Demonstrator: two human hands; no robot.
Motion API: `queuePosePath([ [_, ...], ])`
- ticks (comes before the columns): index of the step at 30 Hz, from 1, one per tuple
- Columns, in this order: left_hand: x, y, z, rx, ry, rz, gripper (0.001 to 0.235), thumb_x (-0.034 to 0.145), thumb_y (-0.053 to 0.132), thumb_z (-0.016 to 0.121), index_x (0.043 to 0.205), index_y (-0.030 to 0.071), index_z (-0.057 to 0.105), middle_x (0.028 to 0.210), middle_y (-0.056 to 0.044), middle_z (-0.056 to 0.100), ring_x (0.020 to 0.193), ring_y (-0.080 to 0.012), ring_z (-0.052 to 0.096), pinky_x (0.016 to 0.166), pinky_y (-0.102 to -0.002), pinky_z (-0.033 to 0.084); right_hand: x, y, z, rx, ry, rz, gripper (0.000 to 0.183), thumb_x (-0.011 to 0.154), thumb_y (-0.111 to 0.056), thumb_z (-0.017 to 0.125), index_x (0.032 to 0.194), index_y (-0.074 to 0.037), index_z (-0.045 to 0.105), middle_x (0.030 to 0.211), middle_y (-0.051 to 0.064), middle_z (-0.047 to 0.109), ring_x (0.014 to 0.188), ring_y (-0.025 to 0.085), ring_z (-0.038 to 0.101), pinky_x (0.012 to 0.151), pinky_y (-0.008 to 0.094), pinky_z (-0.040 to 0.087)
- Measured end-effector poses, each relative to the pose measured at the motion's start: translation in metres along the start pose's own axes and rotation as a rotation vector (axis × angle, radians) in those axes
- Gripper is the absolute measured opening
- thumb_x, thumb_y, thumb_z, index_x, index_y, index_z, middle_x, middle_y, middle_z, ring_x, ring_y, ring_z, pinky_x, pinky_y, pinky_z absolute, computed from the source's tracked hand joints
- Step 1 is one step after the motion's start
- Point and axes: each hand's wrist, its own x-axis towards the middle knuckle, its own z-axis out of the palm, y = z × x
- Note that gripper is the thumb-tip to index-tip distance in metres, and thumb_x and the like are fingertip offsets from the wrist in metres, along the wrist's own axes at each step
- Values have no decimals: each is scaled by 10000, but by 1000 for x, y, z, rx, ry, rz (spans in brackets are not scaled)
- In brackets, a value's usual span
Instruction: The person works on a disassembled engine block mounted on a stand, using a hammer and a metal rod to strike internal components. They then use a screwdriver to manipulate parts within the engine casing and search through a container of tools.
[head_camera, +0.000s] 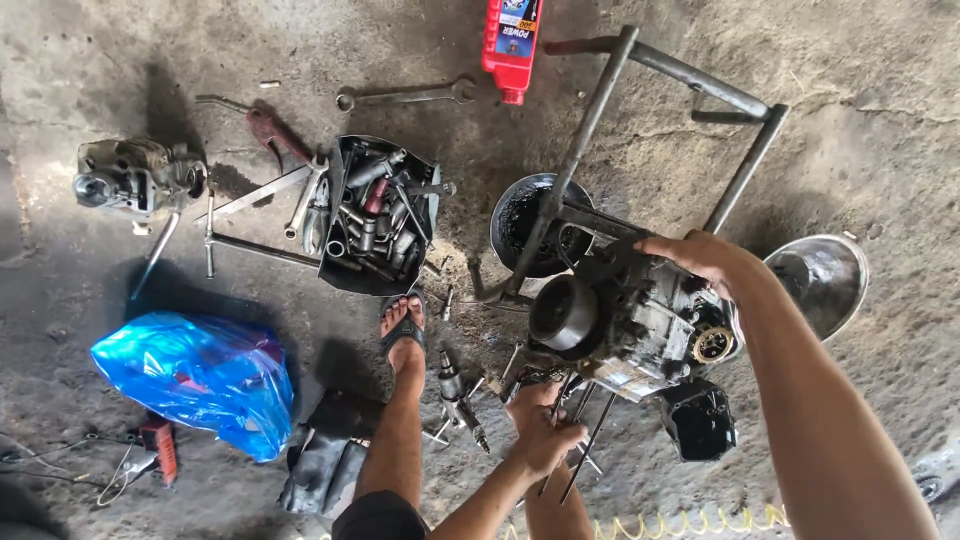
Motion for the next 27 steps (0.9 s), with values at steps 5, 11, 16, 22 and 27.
queuePosePath([
  [5,-2,-26,-1,323,31,308,621,821,150,829,1334,-74,562,1025,-98,680,989,-173,611,900,-318,478,-38,25,-1,120,23,-53,1000,719,-701,675,1561,-196,481,1689,155,322,1580,386,217,1237,695,205],
  [11,-44,69,-5,575,-20,154,402,768,198,760,1065,-35,623,964,-199,678,985,-255,660,918,-374,521,-45,82,17,489,74,-154,1012,739,-592,704,1606,-182,380,1654,172,390,1495,406,382,1190,622,349],
  [16,-72,164,-8,750,-76,-153,705,758,336,697,1407,118,529,904,-188,734,910,-335,746,841,-437,615,-30,148,51,776,88,-230,1095,752,-578,705,1642,-149,233,1667,162,350,1447,401,433,1160,579,309],
  [22,-96,159,-53,1153,-76,-154,545,736,360,724,1153,20,640,957,-242,743,960,-397,723,874,-475,586,-12,222,148,1241,80,-387,1099,813,-439,724,1673,-93,134,1663,196,351,1451,324,401,1153,492,305],
  [27,-109,233,-43,1584,-134,207,492,685,414,785,994,58,641,876,-203,727,922,-420,715,900,-528,555,-59,235,215,1654,58,-608,949,843,-334,748,1580,5,256,1497,223,503,1341,342,512,1110,487,390],
])
